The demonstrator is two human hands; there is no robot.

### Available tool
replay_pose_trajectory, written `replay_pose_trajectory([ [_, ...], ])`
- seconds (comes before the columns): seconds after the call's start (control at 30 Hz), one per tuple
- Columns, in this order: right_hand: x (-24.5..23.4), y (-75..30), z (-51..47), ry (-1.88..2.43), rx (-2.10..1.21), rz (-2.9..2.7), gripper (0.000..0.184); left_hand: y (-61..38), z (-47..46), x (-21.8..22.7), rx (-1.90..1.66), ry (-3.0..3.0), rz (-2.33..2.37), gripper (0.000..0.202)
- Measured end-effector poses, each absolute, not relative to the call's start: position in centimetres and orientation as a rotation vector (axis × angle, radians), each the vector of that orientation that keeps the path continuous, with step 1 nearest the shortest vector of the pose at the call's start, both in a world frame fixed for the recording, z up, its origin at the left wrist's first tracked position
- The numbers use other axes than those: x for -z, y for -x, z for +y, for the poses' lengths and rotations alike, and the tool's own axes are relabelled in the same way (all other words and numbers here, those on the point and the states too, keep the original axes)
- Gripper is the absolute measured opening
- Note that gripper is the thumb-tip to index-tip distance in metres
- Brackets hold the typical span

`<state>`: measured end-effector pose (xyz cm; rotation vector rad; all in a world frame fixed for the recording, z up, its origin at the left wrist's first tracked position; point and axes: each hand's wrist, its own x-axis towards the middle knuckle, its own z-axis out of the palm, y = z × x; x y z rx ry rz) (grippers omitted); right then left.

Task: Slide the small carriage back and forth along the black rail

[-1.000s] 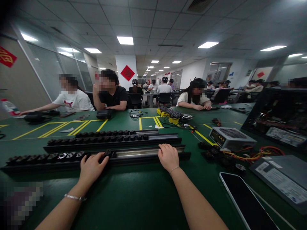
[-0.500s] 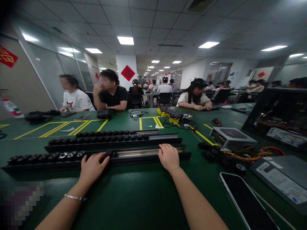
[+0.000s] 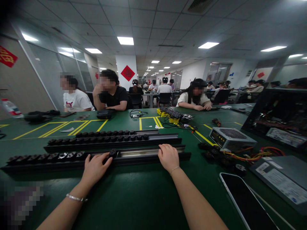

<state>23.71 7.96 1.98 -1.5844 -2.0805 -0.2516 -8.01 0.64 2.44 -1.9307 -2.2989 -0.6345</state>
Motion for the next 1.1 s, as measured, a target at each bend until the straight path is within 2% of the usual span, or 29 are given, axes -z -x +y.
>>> replay_pose_trajectory([
  [1.1,-1.98,-23.69,7.93,1.588,0.238,-2.082,0.037,7.27,0.34,-1.79,0.537,2.055,-1.974,0.047],
])
